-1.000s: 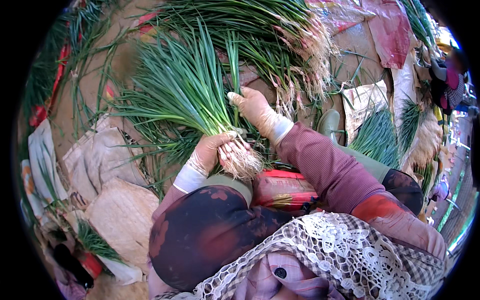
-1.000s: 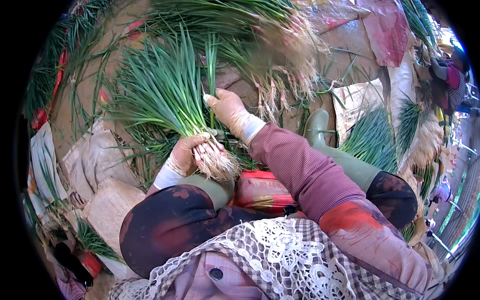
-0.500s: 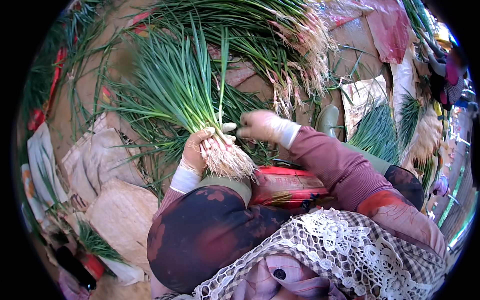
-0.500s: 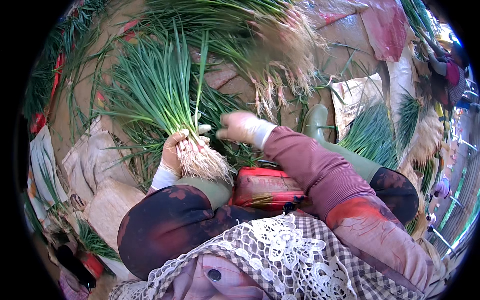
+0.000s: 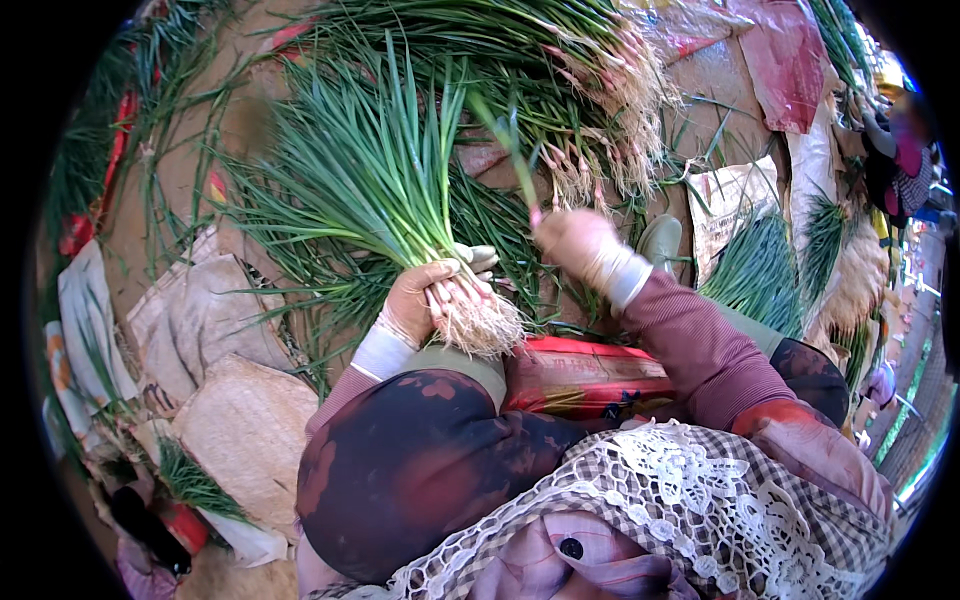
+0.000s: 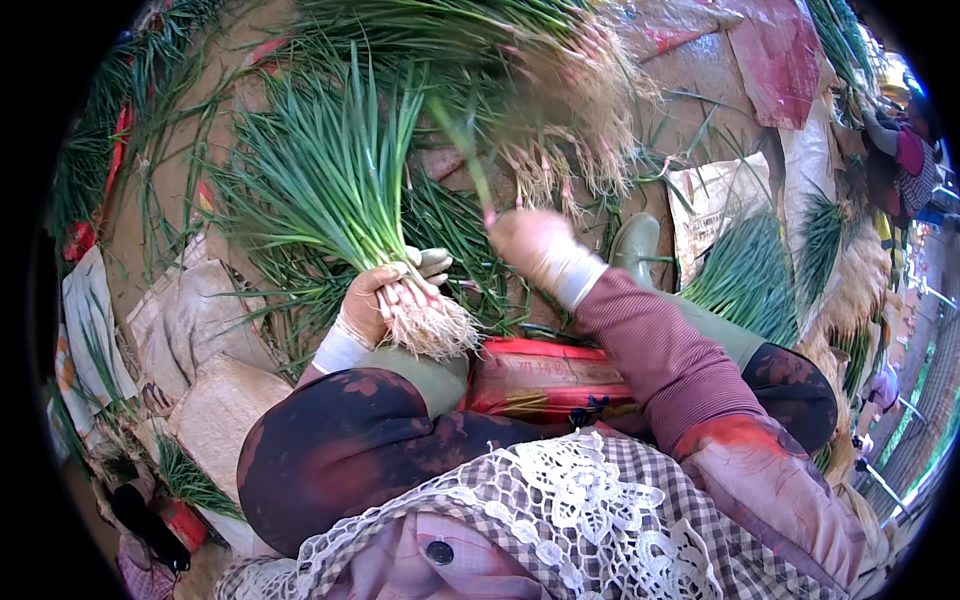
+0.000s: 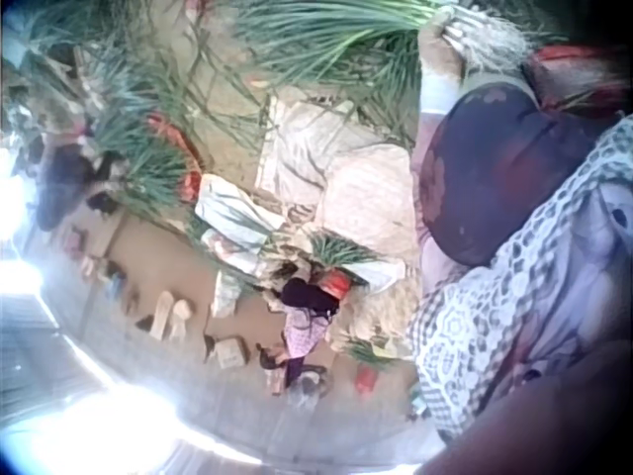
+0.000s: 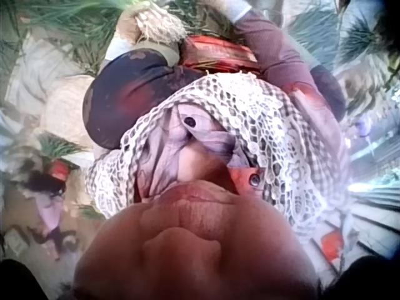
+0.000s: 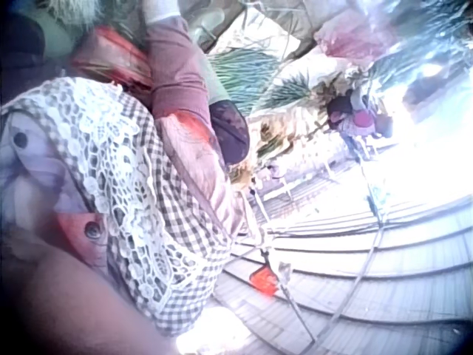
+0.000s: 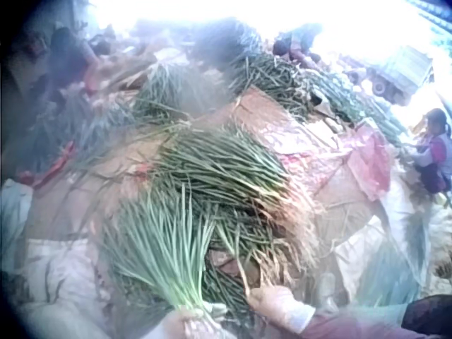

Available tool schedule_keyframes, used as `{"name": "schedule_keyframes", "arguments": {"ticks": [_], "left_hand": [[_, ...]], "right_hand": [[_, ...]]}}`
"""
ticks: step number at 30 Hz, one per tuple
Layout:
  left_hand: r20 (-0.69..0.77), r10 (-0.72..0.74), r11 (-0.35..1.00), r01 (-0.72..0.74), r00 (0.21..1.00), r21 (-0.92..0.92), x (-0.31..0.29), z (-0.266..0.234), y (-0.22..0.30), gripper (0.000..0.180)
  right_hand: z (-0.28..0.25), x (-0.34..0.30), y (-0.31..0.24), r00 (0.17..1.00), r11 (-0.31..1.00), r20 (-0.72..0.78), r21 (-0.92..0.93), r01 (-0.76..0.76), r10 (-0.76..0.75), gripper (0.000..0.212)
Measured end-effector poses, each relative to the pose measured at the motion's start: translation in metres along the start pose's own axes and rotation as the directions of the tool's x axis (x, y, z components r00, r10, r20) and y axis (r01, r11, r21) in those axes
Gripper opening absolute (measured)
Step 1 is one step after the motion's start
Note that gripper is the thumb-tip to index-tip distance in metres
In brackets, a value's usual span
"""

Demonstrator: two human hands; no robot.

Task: The person cleans bunches of leeks by hand, removing the outer layers and roots while sitting on the floor.

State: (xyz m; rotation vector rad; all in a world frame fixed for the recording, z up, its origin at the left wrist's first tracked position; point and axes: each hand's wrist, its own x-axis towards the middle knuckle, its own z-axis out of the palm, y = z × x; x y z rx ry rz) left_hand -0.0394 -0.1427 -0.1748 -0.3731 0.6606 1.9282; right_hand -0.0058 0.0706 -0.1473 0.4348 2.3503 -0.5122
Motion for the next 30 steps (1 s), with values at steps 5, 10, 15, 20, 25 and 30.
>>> {"name": "schedule_keyframes", "arguments": {"ticks": [5,10,15,20,25,30], "left_hand": [[0.091,-0.212,0.977,0.214,0.973,-0.015,0.005,-0.012,0.001,0.042],[0.097,-0.199,0.980,0.200,0.975,-0.002,0.000,0.000,0.005,0.035],[0.113,-0.088,0.994,0.095,0.990,-0.059,-0.003,0.008,0.005,0.030],[-0.021,-0.184,0.980,0.185,0.983,0.071,-0.003,-0.015,-0.001,0.031],[-0.002,-0.200,0.980,0.200,0.980,0.003,-0.004,-0.003,0.003,0.029],[-0.084,-0.248,0.932,0.261,0.965,0.253,0.000,-0.007,0.003,0.031]], "right_hand": [[0.019,-0.018,-0.041,0.855,0.905,0.315,0.031,0.425,-0.413,0.029],[0.026,0.031,0.000,0.828,0.604,0.386,0.794,-0.074,-0.406,0.034],[0.052,0.037,-0.030,0.920,0.632,-0.257,0.669,0.391,-0.296,0.028],[0.029,0.025,-0.041,0.984,0.984,0.010,0.032,0.177,-0.177,0.029],[0.019,0.042,0.006,0.991,0.975,-0.114,0.204,0.091,-0.069,0.033],[0.026,0.041,-0.031,0.965,0.500,0.223,0.857,-0.127,-0.136,0.026]]}}
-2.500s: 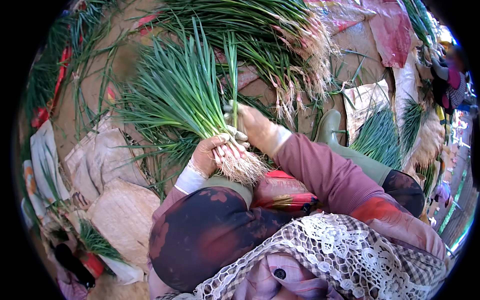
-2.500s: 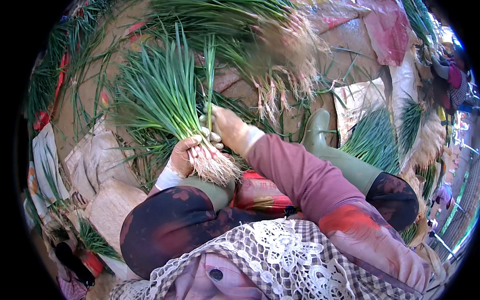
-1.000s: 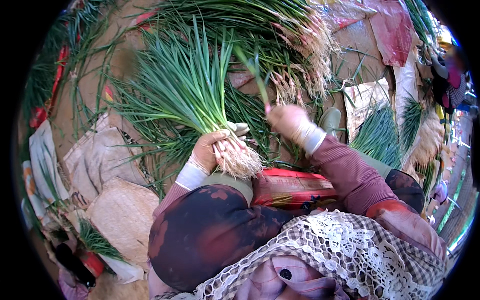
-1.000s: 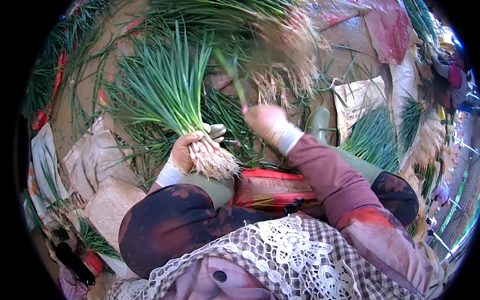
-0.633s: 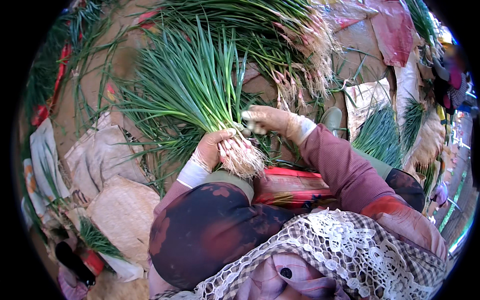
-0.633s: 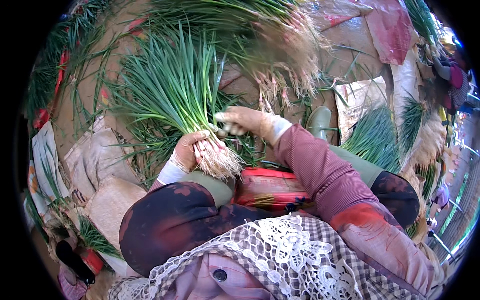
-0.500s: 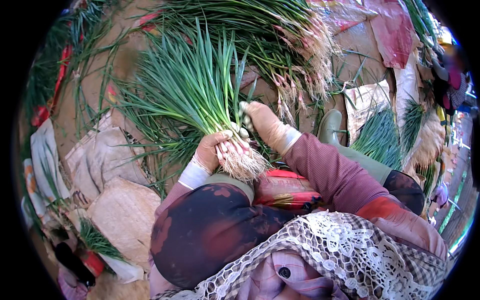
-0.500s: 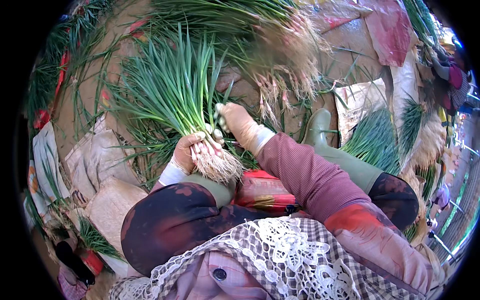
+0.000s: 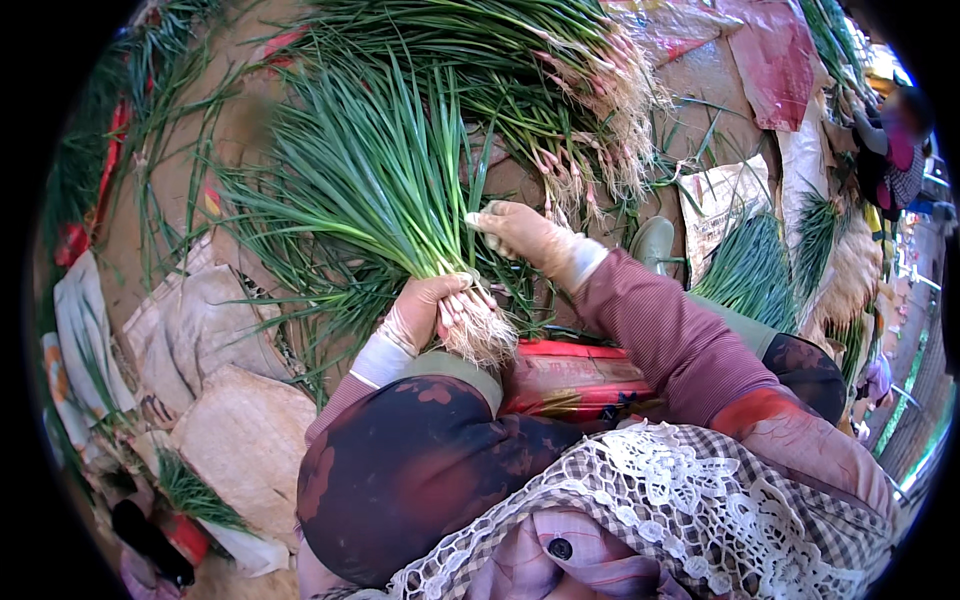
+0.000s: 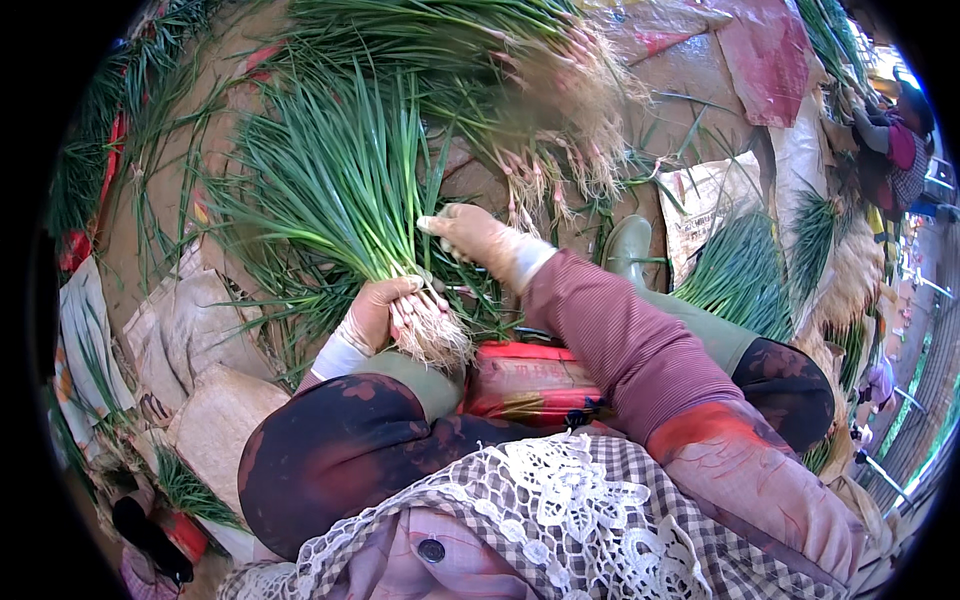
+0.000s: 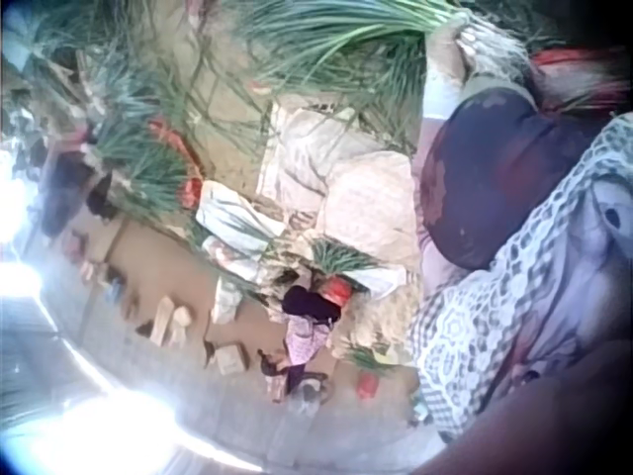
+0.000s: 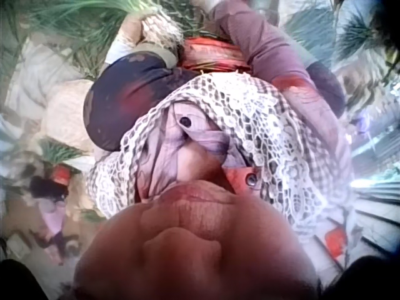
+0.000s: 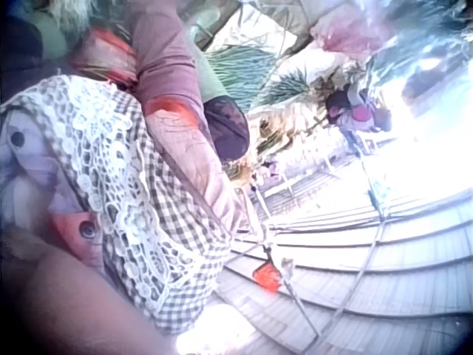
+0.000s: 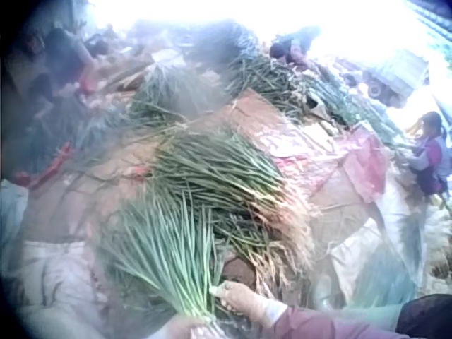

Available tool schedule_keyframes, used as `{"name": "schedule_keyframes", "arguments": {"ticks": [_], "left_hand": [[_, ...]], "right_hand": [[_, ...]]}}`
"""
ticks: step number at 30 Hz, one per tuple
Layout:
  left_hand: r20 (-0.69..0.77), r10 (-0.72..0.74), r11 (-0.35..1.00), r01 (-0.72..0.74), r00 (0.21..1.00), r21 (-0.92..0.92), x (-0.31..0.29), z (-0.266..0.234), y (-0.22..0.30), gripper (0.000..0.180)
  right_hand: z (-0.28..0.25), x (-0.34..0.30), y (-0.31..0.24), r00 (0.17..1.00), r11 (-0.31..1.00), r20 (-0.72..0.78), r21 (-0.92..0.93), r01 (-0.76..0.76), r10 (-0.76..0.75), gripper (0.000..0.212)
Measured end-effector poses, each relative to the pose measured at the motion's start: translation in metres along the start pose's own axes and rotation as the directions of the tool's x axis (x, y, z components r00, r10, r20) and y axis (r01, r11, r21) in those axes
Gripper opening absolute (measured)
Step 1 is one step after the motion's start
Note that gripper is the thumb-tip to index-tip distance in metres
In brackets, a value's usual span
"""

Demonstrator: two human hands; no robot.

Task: The person cleans bunches of leeks by hand, removing the outer layers and roots while sitting on the floor.

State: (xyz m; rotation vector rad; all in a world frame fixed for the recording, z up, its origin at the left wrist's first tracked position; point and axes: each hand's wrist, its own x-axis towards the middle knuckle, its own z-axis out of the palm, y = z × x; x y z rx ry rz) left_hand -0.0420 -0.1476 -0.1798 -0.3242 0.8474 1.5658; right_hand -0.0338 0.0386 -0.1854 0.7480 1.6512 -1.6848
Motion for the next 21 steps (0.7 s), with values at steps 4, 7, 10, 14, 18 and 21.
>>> {"name": "schedule_keyframes", "arguments": {"ticks": [4,7,10,14,18,21], "left_hand": [[-0.043,0.085,0.961,-0.093,0.995,-0.261,0.000,0.000,-0.003,0.034],[-0.050,0.096,0.922,-0.108,0.994,-0.371,-0.005,-0.002,-0.004,0.032],[-0.011,0.133,0.903,-0.126,0.991,-0.411,-0.006,-0.001,-0.002,0.028],[0.068,0.202,0.897,-0.156,0.977,-0.414,-0.005,-0.004,-0.003,0.050],[0.167,0.229,0.928,-0.164,0.959,-0.333,-0.012,0.003,0.000,0.053],[0.203,0.237,0.951,-0.185,0.950,-0.248,-0.013,0.015,0.016,0.048]], "right_hand": [[0.021,-0.002,0.001,0.995,0.963,-0.063,0.253,0.093,-0.080,0.019],[0.027,-0.006,0.012,0.996,0.742,-0.074,-0.670,-0.009,-0.054,0.034],[0.012,-0.005,0.020,0.987,0.451,-0.089,-0.881,-0.141,0.134,0.034],[-0.028,-0.019,0.008,0.968,0.630,-0.146,-0.777,0.014,-0.203,0.038],[-0.087,-0.009,-0.004,0.540,0.605,-0.526,-0.796,-0.039,-0.657,0.028],[-0.119,0.012,0.016,0.870,0.950,-0.463,-0.311,0.019,-0.168,0.026]]}}
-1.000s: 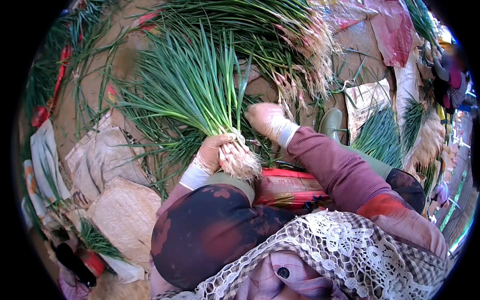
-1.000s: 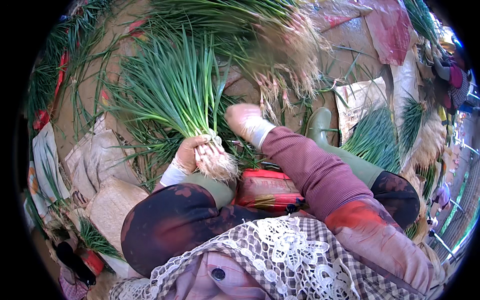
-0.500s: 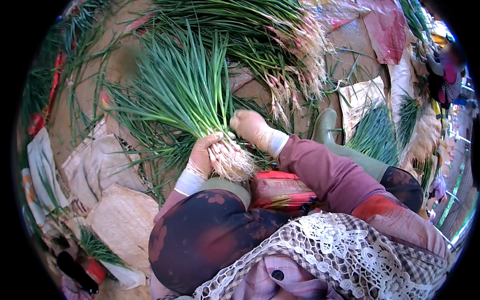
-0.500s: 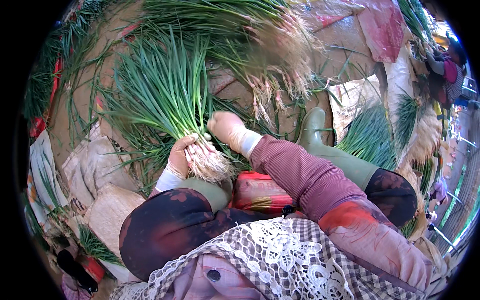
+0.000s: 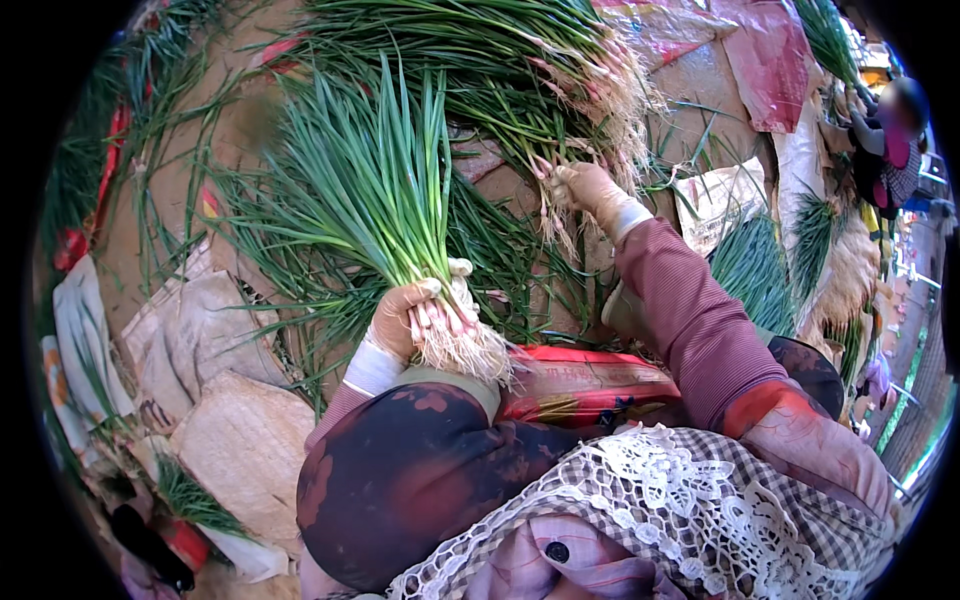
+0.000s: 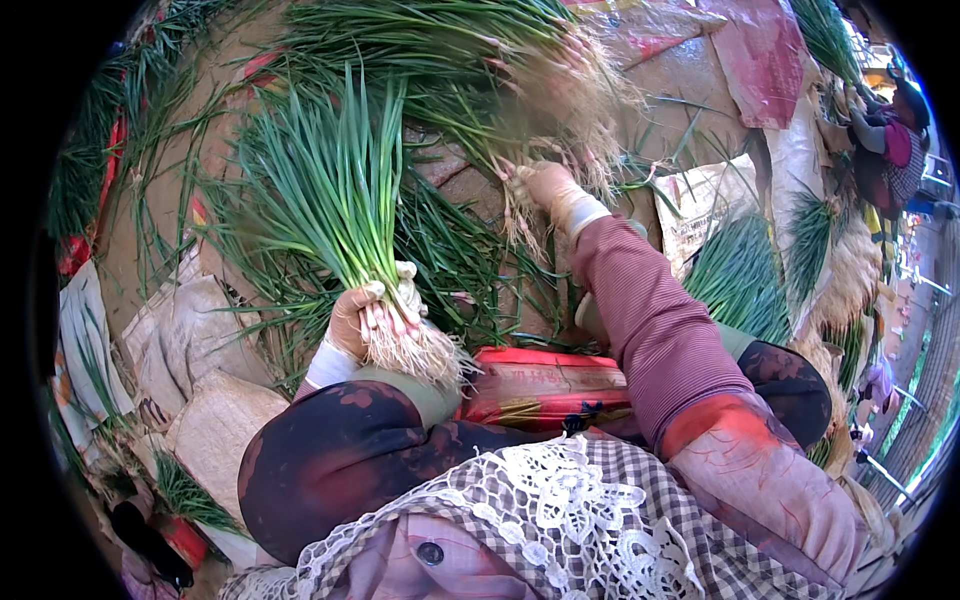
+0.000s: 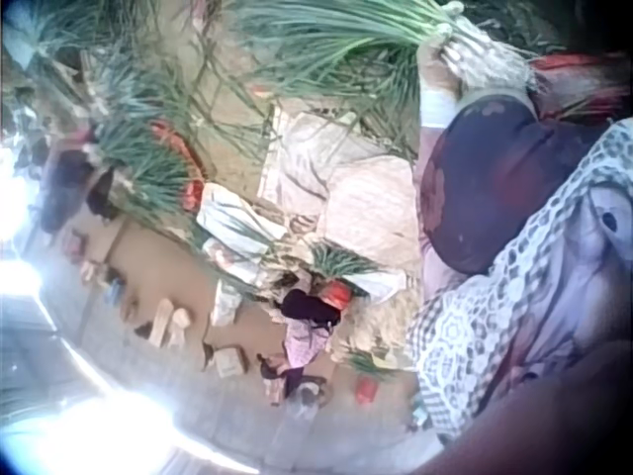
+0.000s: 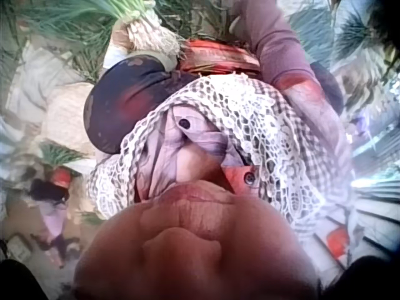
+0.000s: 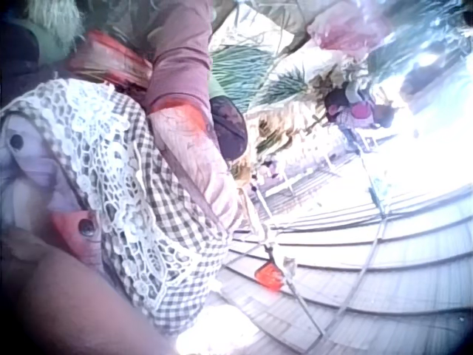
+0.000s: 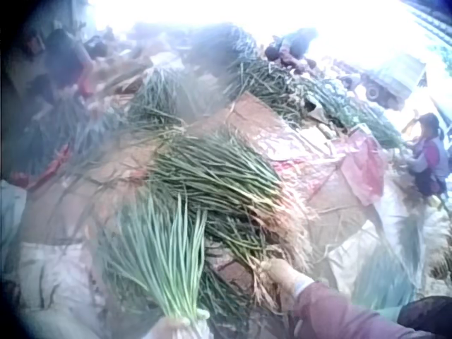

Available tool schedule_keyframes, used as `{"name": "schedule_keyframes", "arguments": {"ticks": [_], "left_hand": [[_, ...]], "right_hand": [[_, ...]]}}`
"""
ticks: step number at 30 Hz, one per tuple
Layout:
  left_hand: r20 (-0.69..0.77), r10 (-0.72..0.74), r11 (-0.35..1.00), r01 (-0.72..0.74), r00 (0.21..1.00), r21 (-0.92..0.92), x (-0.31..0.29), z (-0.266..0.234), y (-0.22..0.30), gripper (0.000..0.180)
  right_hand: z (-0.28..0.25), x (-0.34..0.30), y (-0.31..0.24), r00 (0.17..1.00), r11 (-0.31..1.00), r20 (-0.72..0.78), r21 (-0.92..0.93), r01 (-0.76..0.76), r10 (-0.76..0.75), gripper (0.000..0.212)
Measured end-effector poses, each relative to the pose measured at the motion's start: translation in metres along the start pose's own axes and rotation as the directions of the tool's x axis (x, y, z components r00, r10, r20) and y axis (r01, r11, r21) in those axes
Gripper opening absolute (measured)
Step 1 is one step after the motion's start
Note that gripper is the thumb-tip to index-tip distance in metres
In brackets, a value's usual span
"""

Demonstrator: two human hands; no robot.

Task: The person cleans bunches of leeks by hand, removing the outer layers and roots while sitting on the floor.

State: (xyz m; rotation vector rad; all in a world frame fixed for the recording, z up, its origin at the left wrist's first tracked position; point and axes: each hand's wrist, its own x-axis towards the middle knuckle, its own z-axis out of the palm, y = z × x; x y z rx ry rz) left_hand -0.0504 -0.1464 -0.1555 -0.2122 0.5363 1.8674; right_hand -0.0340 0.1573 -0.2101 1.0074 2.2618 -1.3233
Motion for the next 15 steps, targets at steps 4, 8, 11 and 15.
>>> {"name": "schedule_keyframes", "arguments": {"ticks": [4,8,11,15], "left_hand": [[-0.105,0.065,0.995,-0.072,0.992,-0.065,0.002,-0.021,-0.004,0.043],[-0.121,-0.046,0.995,0.035,0.992,-0.092,0.006,-0.037,-0.015,0.039],[-0.231,-0.023,0.986,-0.017,0.973,-0.168,0.008,-0.027,-0.019,0.037],[-0.162,-0.109,0.991,0.094,0.981,-0.097,0.004,-0.026,-0.013,0.034]], "right_hand": [[0.031,-0.027,-0.018,0.967,0.829,0.256,0.541,-0.142,-0.002,0.021],[0.089,-0.095,-0.030,0.854,0.931,0.376,0.082,0.357,-0.360,0.027],[0.089,-0.127,-0.047,0.775,0.907,0.573,-0.120,0.403,-0.268,0.032],[0.070,-0.097,-0.042,0.825,0.991,0.559,0.133,0.010,-0.084,0.041]]}}
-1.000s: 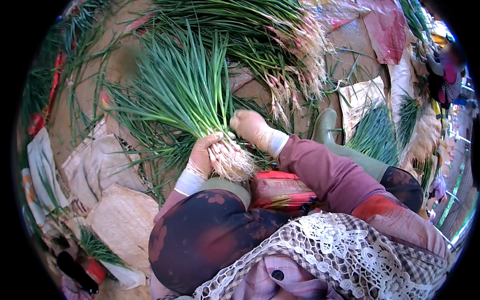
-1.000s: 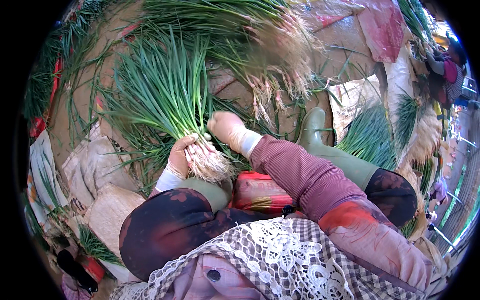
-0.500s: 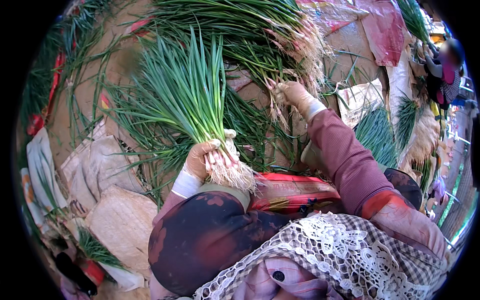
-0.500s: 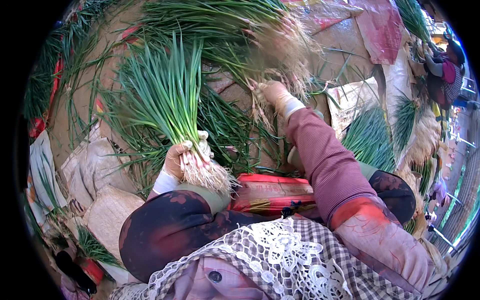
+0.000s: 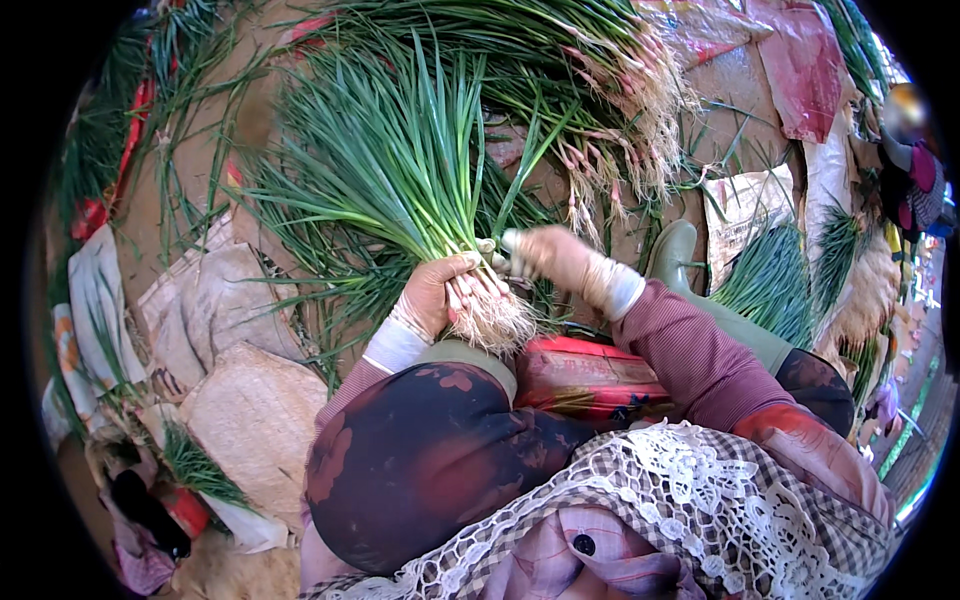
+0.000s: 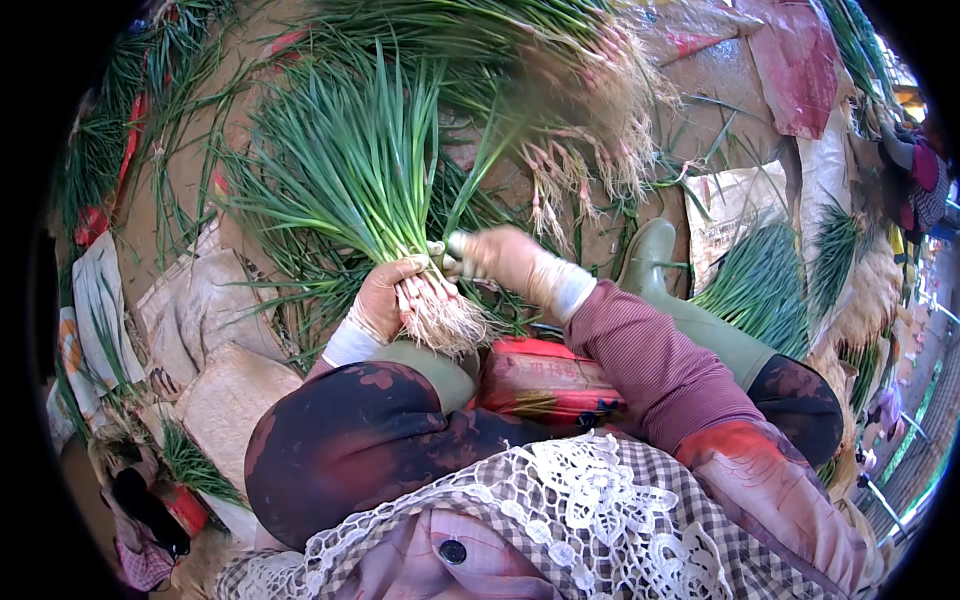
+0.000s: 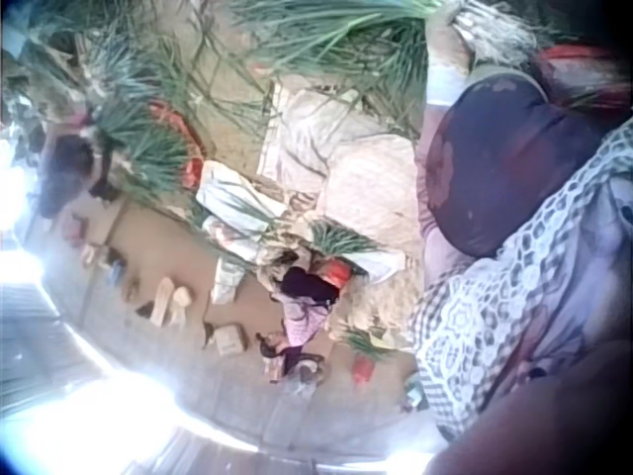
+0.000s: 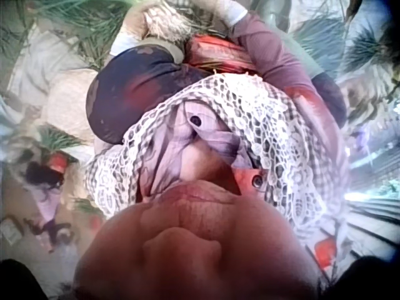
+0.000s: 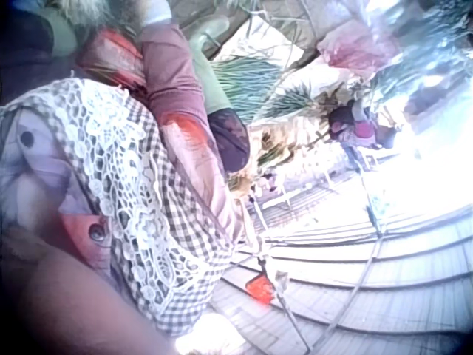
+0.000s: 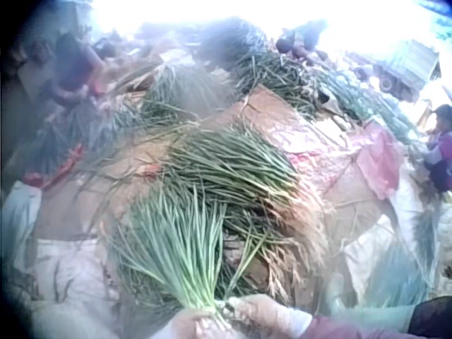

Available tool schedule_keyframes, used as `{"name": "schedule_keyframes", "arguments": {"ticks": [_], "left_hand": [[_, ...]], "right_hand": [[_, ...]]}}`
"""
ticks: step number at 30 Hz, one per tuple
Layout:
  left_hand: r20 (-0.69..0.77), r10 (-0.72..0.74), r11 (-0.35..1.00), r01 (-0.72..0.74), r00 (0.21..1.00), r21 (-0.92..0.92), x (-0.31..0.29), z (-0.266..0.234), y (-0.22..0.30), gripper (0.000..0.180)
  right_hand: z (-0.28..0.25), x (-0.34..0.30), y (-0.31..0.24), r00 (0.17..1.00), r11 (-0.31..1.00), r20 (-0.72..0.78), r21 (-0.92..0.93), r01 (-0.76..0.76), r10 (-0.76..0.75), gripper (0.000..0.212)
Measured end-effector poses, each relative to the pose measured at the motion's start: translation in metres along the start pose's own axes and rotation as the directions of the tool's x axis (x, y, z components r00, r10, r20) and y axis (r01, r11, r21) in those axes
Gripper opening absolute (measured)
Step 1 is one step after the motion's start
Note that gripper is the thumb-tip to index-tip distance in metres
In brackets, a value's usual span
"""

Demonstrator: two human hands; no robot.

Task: The person cleans bunches of leeks by hand, removing the outer layers and roots while sitting on the floor.

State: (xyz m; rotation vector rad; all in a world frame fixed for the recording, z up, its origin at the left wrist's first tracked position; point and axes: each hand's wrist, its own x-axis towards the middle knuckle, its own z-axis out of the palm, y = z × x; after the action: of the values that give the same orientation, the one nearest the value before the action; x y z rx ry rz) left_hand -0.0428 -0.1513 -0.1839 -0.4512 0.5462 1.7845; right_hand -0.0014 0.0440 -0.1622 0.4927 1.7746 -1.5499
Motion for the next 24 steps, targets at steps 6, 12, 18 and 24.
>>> {"name": "schedule_keyframes", "arguments": {"ticks": [6,12,18,24], "left_hand": [[-0.112,0.000,0.959,0.032,0.994,0.281,0.011,0.002,-0.005,0.031],[-0.083,0.014,0.998,-0.009,0.996,0.062,0.002,-0.001,-0.005,0.034],[0.013,0.013,1.000,-0.014,1.000,0.012,-0.003,0.009,-0.002,0.036],[0.100,0.001,0.999,-0.005,0.995,0.043,-0.004,0.003,0.001,0.035]], "right_hand": [[0.007,0.013,-0.014,0.971,0.937,-0.193,0.342,-0.069,0.142,0.026],[0.033,0.010,0.035,0.971,0.981,-0.158,-0.047,-0.190,0.180,0.020],[0.001,0.030,0.026,0.994,0.359,0.078,0.932,-0.044,-0.080,0.016],[0.024,0.036,0.000,0.994,0.838,-0.069,0.545,-0.030,0.080,0.015]]}}
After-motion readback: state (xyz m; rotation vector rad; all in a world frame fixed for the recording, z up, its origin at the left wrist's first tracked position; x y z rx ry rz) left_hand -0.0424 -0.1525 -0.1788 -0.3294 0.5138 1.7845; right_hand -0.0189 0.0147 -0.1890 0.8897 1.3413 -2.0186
